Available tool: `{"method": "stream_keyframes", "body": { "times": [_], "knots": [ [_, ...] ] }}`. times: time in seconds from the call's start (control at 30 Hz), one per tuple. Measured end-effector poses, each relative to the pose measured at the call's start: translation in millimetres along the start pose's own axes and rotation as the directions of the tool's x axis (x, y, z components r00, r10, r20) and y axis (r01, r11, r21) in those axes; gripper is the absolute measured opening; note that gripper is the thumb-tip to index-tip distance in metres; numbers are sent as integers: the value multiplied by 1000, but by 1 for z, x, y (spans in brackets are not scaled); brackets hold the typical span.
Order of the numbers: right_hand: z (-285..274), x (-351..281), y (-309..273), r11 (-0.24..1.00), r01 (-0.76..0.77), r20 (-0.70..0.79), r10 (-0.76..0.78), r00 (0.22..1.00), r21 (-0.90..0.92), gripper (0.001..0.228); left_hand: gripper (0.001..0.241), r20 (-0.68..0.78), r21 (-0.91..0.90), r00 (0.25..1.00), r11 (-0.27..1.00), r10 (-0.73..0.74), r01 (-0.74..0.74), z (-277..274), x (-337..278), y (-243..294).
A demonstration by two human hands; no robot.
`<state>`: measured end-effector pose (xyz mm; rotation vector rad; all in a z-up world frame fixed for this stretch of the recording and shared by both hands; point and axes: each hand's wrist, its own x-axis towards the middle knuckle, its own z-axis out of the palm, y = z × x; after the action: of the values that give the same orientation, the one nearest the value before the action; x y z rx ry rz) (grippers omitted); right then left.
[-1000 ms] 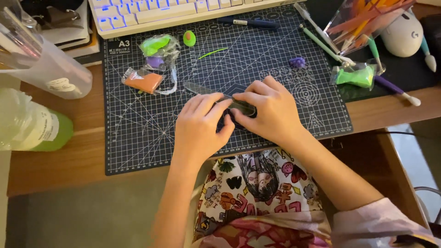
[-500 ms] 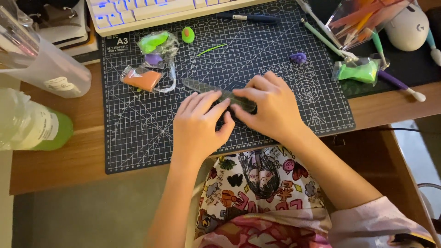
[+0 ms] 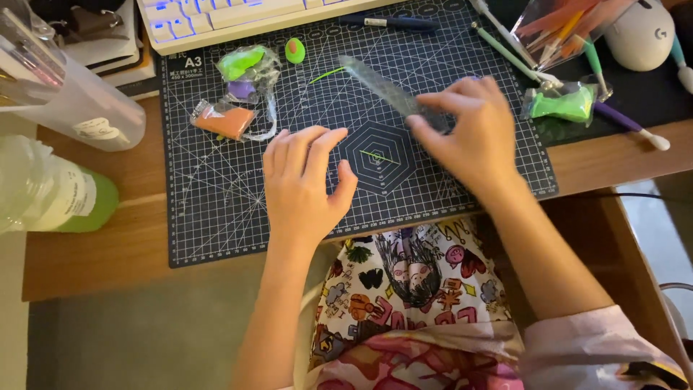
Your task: The person uses a clear plastic ruler to flatten and shape a small piece of green clay on a cutting mat. They then pick up a thin metal tool and use it to refine the edges and details of the green clay piece.
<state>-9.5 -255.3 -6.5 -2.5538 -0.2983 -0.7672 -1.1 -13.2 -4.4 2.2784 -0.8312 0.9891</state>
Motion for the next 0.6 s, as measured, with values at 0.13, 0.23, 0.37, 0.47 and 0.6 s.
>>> {"method": "stream_keyframes", "body": {
  "times": [0.13,0.23,0.37,0.47,0.6],
  "knots": [
    [-11,-7,10,987,-65,-15,63,998,-146,24,29,96,-15,995,1000,26,-25,3,0,1],
    [-12,-11,15,976,-44,-44,35,998,-214,27,33,192,-29,980,999,46,-42,5,-2,1],
    [-12,-10,12,953,-23,-55,7,998,-303,31,39,334,-62,939,996,82,-65,5,-3,1],
    [-12,-10,11,959,16,-84,-41,996,-283,31,41,414,-75,904,993,110,-86,2,1,6],
    [-12,-12,9,956,-35,-131,-4,991,-290,34,41,447,-79,882,989,149,-126,5,-2,4]
  ]
}}
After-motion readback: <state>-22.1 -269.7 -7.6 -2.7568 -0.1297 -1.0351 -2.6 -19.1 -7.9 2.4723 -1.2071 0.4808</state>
